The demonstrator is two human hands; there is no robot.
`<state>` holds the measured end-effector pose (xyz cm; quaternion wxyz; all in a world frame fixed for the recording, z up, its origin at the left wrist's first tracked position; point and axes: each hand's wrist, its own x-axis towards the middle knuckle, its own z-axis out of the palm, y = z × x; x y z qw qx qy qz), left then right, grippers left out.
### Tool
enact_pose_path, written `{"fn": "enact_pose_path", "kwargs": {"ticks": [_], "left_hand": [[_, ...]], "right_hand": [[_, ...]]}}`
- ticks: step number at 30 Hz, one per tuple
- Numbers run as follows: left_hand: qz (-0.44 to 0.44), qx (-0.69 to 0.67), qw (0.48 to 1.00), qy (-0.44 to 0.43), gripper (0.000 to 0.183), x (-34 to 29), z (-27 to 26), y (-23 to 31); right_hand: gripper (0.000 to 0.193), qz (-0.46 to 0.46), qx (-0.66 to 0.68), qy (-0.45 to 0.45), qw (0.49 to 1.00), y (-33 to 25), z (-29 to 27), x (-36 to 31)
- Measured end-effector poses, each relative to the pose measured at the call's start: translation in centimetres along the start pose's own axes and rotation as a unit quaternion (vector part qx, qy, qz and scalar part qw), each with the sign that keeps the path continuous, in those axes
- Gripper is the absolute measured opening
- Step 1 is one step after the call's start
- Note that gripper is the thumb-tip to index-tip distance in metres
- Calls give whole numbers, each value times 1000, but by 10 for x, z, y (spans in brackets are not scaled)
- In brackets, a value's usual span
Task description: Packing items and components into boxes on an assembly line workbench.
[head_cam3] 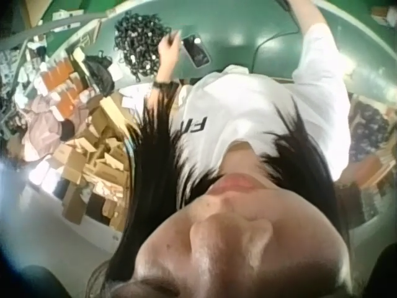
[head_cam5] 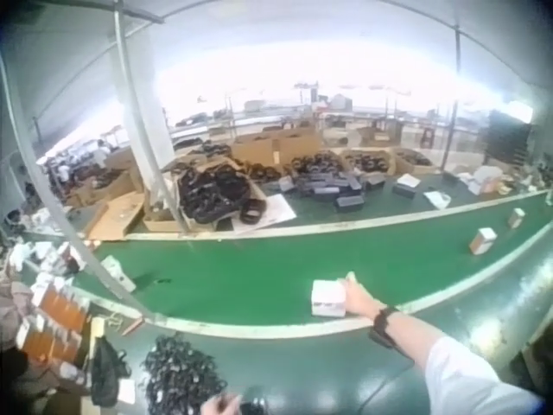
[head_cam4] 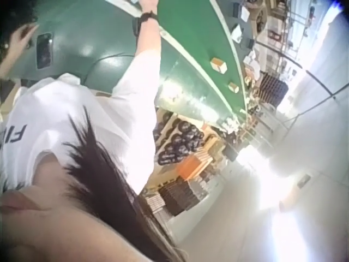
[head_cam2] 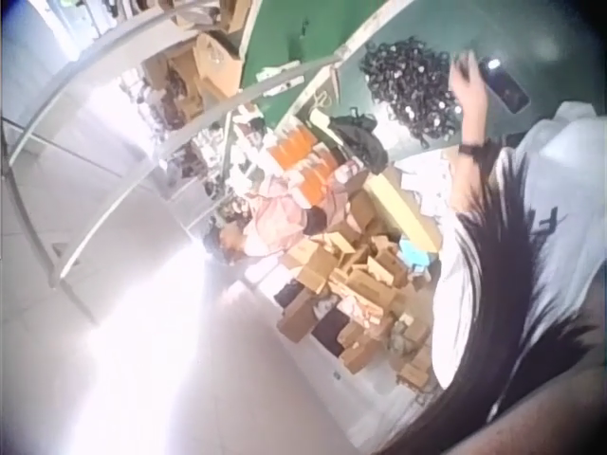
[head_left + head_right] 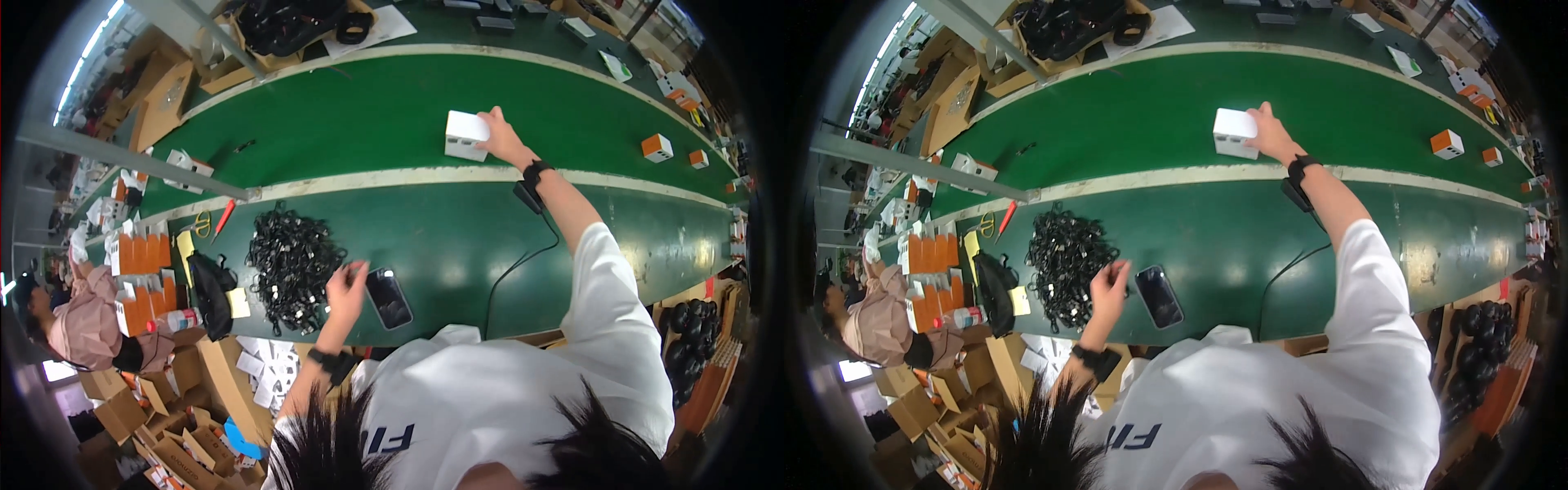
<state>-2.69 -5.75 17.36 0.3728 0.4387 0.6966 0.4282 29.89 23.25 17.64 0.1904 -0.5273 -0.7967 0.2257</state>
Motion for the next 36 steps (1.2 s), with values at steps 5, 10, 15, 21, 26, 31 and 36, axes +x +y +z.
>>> {"fn": "enact_pose_path", "kwargs": {"ticks": [5,10,15,21,26,31,36], "left_hand": [[-109,-23,993,32,14,-42,-57,-18],[-195,-39,979,41,26,-47,-77,-7],[-80,-82,993,-18,37,7,-50,38],[69,-120,984,-110,40,88,11,66],[-113,-166,955,-220,50,113,-34,93],[38,-165,978,125,23,173,-167,42],[-52,-87,915,389,30,291,-315,-73]], "right_hand": [[73,57,-32,83,994,88,-18,31],[72,104,-215,61,969,69,-28,36],[48,-134,91,-7,987,-64,5,-15],[42,-15,553,-331,764,-217,83,-49],[15,37,475,-253,842,-237,107,-21],[26,55,298,-253,919,-217,137,64],[22,-95,101,-114,984,-256,223,181]]}}
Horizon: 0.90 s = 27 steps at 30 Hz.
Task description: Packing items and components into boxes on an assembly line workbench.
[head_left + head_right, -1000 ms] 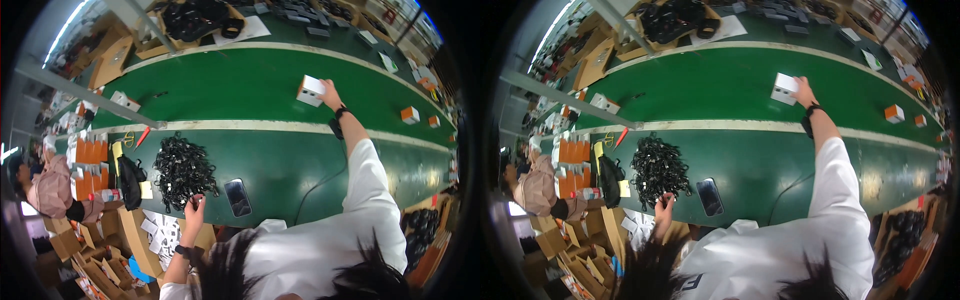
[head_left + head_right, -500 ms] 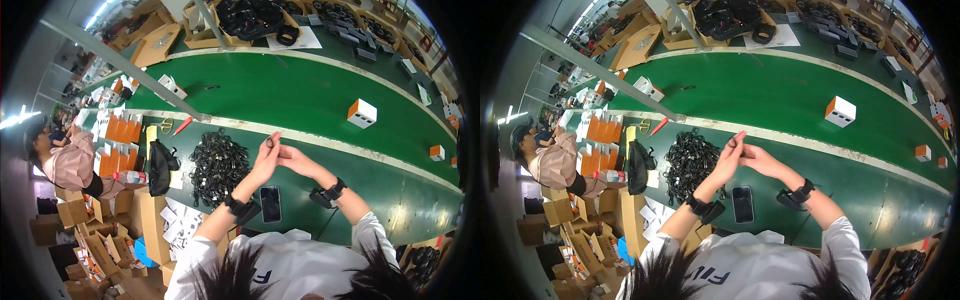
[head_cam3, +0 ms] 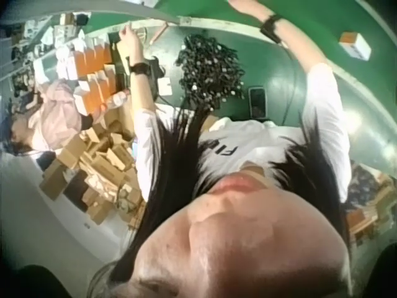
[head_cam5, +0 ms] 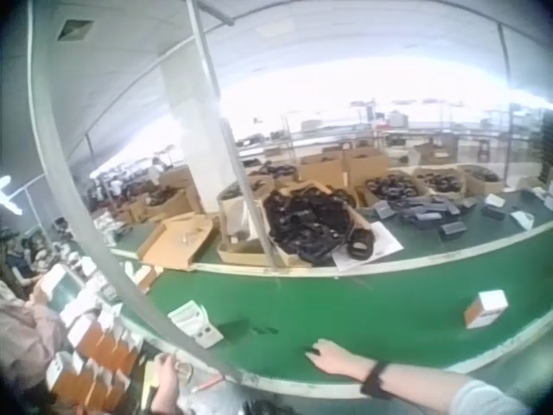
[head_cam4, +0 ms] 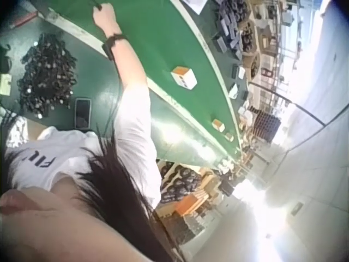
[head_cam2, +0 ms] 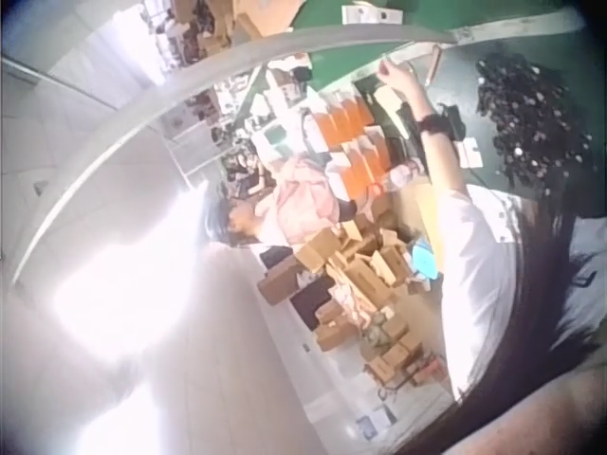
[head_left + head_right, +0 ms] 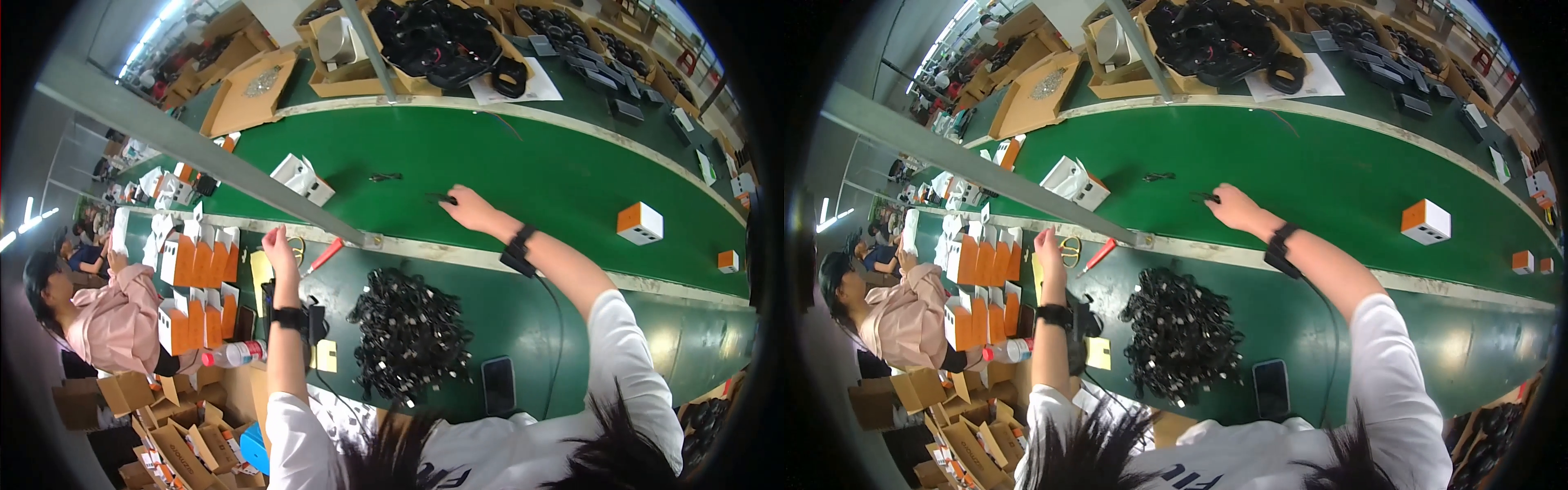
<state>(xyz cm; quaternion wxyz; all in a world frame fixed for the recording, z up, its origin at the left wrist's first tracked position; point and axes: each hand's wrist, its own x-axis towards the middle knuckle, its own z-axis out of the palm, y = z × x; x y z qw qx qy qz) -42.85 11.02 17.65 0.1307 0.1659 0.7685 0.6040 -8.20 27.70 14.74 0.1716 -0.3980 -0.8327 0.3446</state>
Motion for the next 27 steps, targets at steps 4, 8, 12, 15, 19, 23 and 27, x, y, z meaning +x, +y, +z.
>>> {"fn": "enact_pose_path", "kwargs": {"ticks": [4,8,12,15,19,23,27], "left_hand": [[36,168,982,-83,40,100,35,-38],[202,253,938,-122,43,193,-3,-85],[25,281,952,-118,39,112,99,-32],[18,311,947,-82,38,126,66,-24],[629,577,522,-3,27,147,-40,-48],[33,70,995,-64,29,98,-52,38],[286,266,920,29,35,38,-176,69]], "right_hand": [[19,-58,-89,25,994,7,55,79],[12,-69,-97,74,990,-25,110,135],[12,-30,-155,89,984,40,106,127],[10,-64,-99,90,989,14,109,123],[9,-102,33,62,992,-16,87,88],[6,89,190,-59,976,3,-32,-29],[22,128,274,-68,951,-8,-110,-161]]}}
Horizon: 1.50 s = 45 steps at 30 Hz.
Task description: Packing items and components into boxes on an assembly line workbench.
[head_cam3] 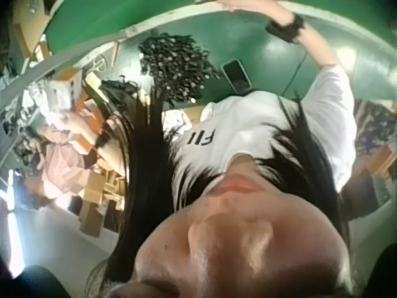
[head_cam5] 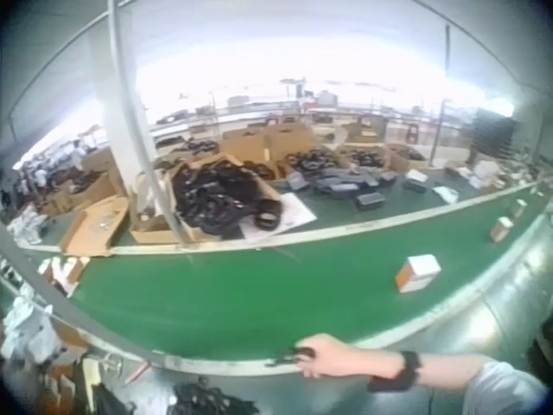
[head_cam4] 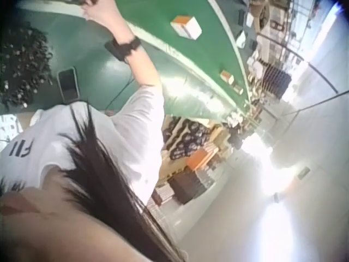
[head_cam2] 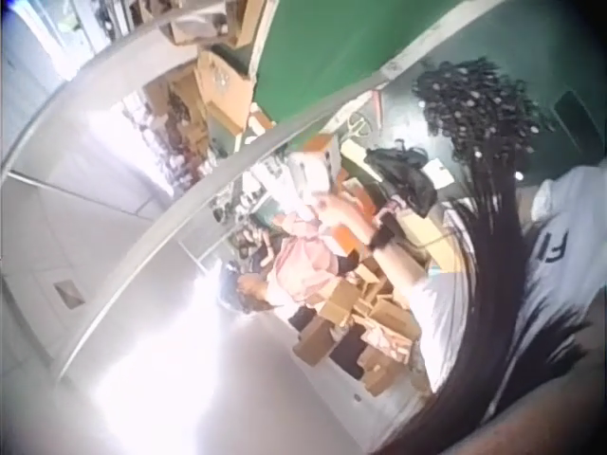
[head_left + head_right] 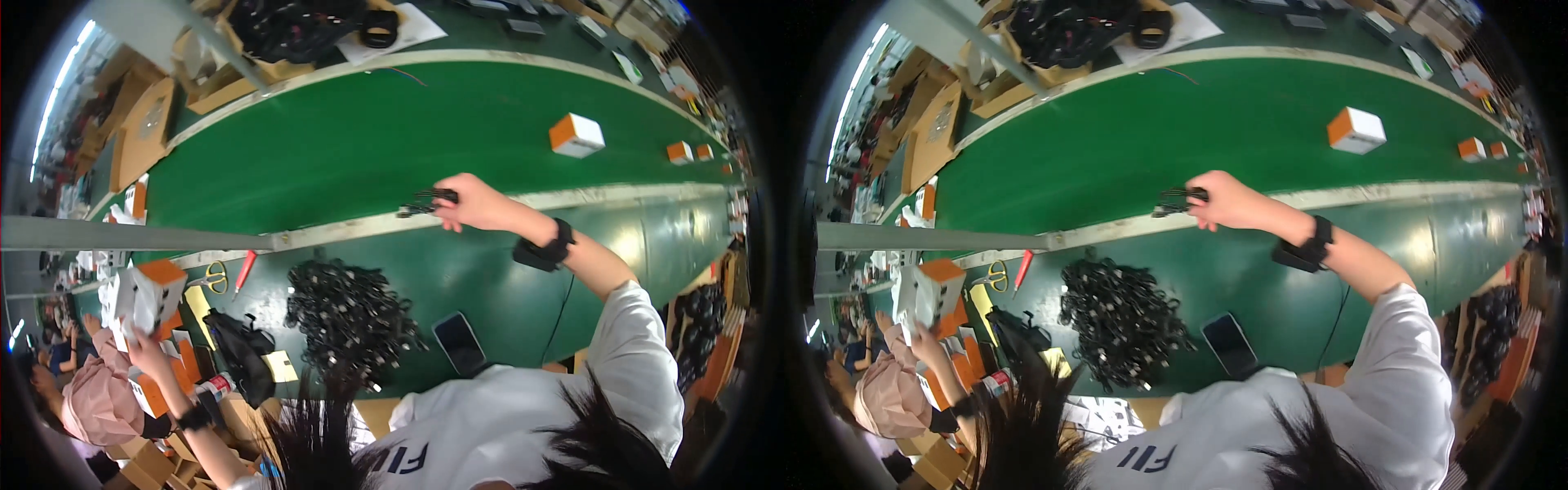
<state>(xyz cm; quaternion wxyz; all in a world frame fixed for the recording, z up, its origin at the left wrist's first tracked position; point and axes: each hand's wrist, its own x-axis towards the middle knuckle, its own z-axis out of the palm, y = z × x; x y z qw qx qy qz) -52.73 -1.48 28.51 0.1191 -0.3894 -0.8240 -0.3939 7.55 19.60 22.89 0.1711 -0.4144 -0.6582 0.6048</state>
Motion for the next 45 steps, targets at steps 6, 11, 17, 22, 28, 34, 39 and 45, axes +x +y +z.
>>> {"fn": "enact_pose_path", "kwargs": {"ticks": [6,11,17,22,28,34,39,45], "left_hand": [[-206,-177,946,-177,27,-189,2,185],[-109,-195,876,-427,24,-355,82,293],[71,-194,879,-429,27,-466,129,384],[147,-132,872,-447,27,-504,143,399],[291,-210,884,-299,40,-506,129,403],[466,-76,837,-278,22,-488,135,413],[508,65,763,-394,18,-482,138,430],[448,49,787,-422,15,-495,115,456]], "right_hand": [[31,145,188,22,971,22,-13,-203],[18,126,293,136,938,34,29,-294],[11,-1,112,315,942,88,53,-331],[19,-142,3,428,893,129,53,-328],[17,-127,-67,435,889,152,39,-309],[17,-155,-109,417,889,160,27,-283],[20,-171,-145,289,931,157,-1,-271],[25,-213,-152,202,944,150,-35,-272]]}}
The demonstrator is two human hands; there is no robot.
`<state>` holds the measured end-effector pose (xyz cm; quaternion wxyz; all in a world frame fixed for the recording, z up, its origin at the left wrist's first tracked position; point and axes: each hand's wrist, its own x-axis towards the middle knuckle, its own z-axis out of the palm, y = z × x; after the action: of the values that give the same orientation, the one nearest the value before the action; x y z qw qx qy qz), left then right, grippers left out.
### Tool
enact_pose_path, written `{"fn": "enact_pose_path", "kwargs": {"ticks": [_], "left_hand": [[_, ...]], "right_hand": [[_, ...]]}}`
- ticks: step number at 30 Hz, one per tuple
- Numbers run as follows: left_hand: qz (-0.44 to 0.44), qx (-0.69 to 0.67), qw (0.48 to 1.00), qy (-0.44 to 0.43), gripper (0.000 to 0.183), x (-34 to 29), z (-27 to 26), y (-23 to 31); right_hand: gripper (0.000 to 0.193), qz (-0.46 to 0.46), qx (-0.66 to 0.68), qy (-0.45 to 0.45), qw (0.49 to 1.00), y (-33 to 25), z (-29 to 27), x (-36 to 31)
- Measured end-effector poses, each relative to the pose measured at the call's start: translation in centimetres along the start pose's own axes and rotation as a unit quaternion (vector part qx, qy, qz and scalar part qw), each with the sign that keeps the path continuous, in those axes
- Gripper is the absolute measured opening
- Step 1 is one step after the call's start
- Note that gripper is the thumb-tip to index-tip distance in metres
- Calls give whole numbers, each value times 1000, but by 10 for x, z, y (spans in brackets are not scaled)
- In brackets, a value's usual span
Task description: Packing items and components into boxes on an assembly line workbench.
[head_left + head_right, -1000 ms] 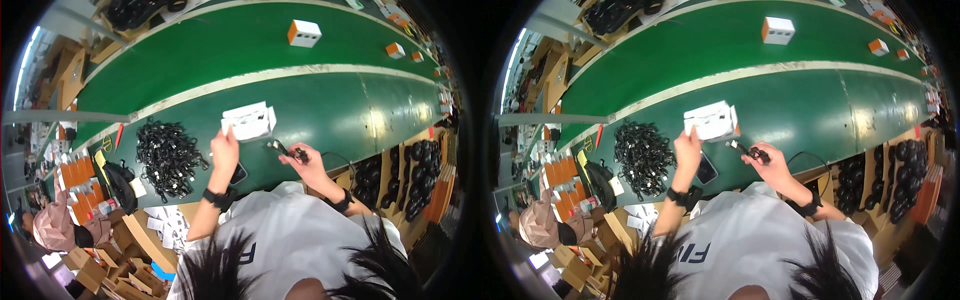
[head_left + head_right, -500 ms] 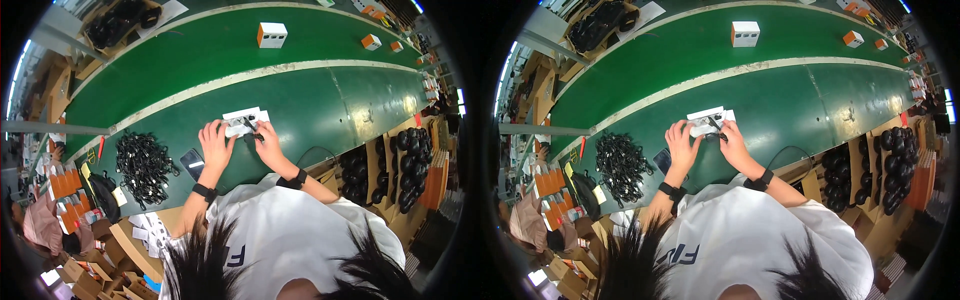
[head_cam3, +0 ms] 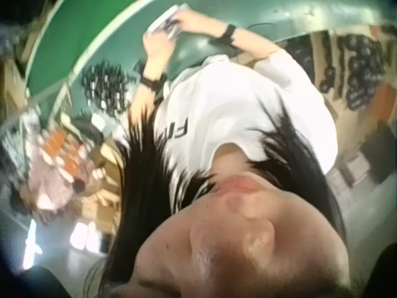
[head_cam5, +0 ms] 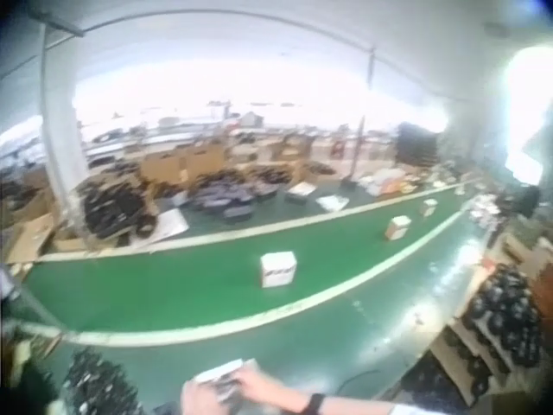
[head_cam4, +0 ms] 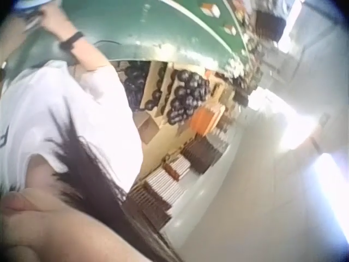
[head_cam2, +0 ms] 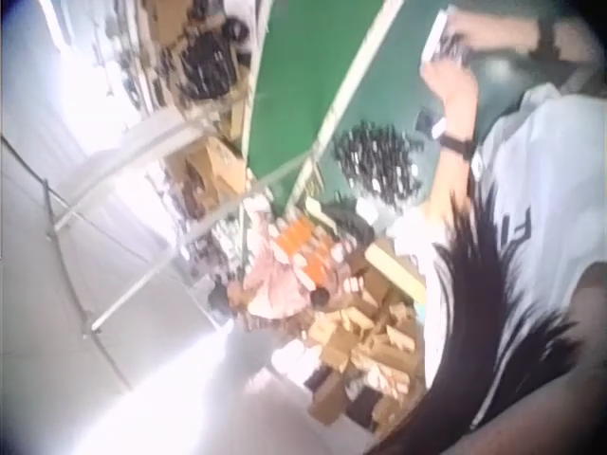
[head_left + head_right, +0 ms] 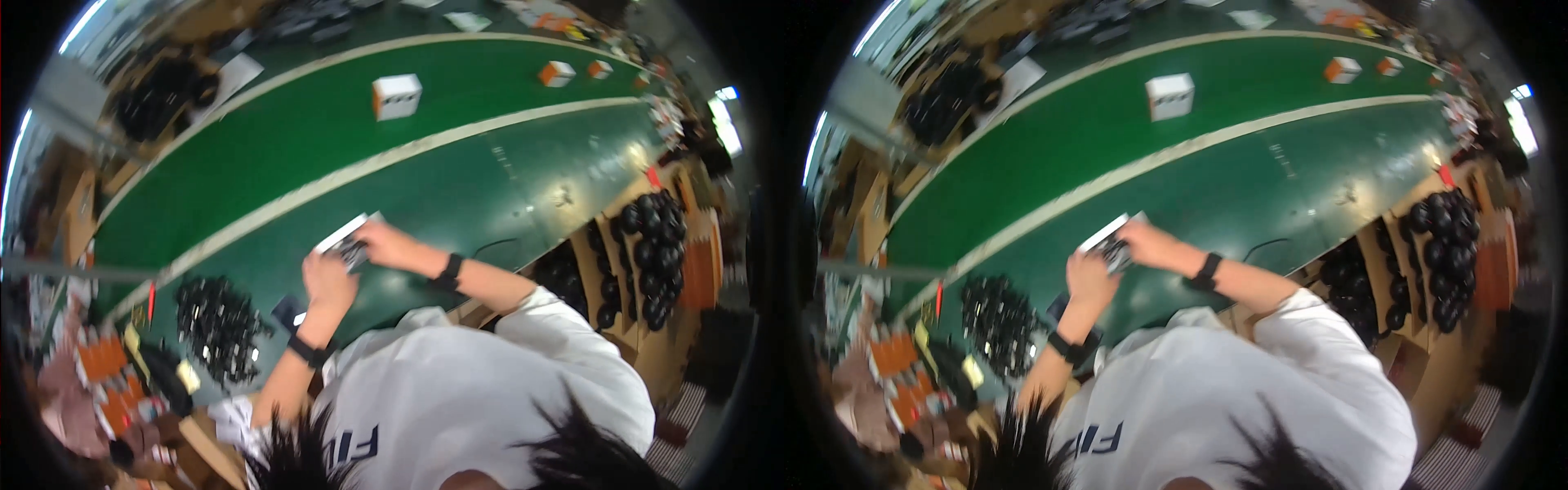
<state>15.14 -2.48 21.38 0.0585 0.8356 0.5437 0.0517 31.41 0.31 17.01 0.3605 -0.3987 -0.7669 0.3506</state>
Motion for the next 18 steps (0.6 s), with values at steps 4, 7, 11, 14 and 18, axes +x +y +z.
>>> {"fn": "enact_pose_path", "kwargs": {"ticks": [4,7,11,14,18], "left_hand": [[-81,-48,996,9,12,9,17,-29],[-97,-67,993,19,13,19,21,-34],[-178,-143,974,7,22,39,23,-33],[-237,-370,889,-129,38,52,24,-34],[-127,-219,952,-172,39,47,13,-27]], "right_hand": [[15,6,47,-28,998,14,6,12],[7,30,27,-20,999,11,1,12],[7,64,35,9,997,19,4,14],[8,71,28,11,997,23,0,15],[8,63,28,66,995,31,-1,15]]}}
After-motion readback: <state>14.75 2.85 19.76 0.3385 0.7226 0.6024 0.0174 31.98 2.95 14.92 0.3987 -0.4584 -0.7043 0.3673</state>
